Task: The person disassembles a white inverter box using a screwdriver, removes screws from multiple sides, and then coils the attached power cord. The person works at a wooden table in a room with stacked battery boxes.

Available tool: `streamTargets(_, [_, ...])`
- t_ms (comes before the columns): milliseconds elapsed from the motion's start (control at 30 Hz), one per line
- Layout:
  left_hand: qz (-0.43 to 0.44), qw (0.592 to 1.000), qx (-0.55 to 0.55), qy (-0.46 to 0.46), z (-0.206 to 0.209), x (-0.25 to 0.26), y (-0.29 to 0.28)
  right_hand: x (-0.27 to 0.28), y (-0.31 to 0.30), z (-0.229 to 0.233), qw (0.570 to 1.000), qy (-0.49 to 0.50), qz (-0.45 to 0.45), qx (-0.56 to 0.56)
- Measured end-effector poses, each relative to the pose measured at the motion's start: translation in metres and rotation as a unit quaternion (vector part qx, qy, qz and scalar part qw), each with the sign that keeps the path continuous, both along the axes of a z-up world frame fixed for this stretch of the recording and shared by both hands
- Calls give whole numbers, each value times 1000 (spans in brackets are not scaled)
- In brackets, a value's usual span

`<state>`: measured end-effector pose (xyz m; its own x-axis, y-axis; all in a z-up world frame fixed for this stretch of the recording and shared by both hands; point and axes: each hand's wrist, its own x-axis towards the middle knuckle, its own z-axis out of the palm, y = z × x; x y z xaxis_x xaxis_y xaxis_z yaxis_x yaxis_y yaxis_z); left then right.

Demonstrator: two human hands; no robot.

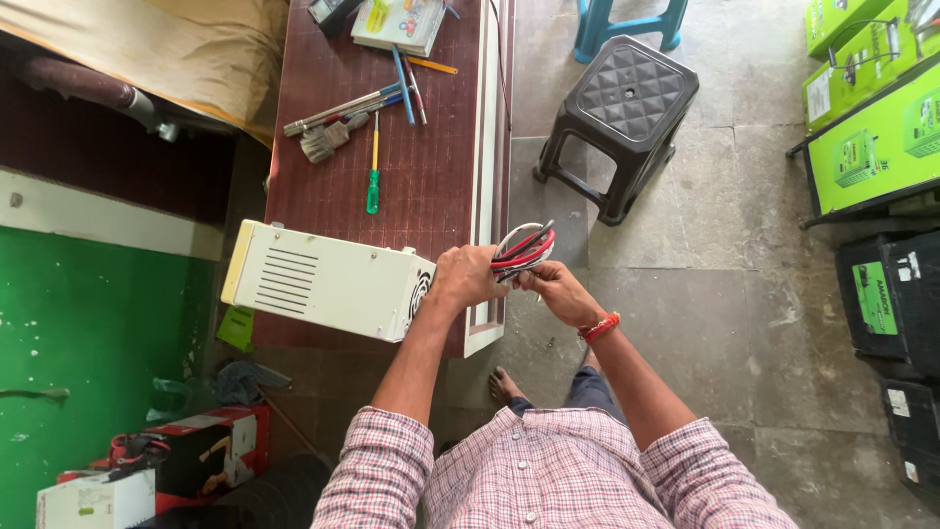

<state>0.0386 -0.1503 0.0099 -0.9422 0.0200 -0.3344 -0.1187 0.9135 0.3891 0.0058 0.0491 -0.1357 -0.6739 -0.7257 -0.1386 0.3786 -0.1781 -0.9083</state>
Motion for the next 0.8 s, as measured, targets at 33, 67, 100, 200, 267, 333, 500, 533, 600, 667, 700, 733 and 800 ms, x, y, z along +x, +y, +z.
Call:
streamTargets(33, [-11, 999, -21, 21, -5, 1, 1, 0, 0, 3, 1000, 13, -3, 6])
streamTargets(67, [-23, 998, -43, 44, -9, 1, 1, -1, 0, 8, 1000, 27, -6, 11])
streamTargets(100, [-26, 997, -45, 65, -13, 1, 1, -2, 1, 15, 995, 59, -3, 87])
streamTargets(200, [-36, 991, -50, 115, -28, 2, 2, -1, 16, 45, 945, 199, 20, 260])
streamTargets(267, [-37, 989, -58, 132, -36, 1, 3, -2, 30, 76, 884, 355, 64, 298])
streamTargets(333, [-29, 987, -70, 140, -44, -1, 3, 9, 40, 109, 817, 500, 49, 282])
streamTargets(500, [-20, 975, -122, 182, -52, 2, 8, 9, 29, 177, 666, 620, 170, 377])
streamTargets(533, [-23, 969, -134, 208, -51, 3, 11, -1, 22, 186, 635, 654, 182, 368])
streamTargets(600, [-23, 960, -153, 234, -47, 7, 14, -24, 7, 198, 592, 732, 155, 300])
streamTargets(667, [-16, 958, -168, 232, -42, 13, 13, -61, -5, 199, 582, 780, 112, 202])
streamTargets(700, [-33, 967, -136, 212, -40, 15, 11, -81, -10, 195, 588, 785, 108, 162])
streamTargets(733, [-50, 975, -106, 191, -37, 16, 7, -97, -17, 186, 650, 729, 125, 176])
streamTargets(800, [-77, 983, -60, 155, -34, 16, -1, -121, -30, 151, 759, 599, 159, 202])
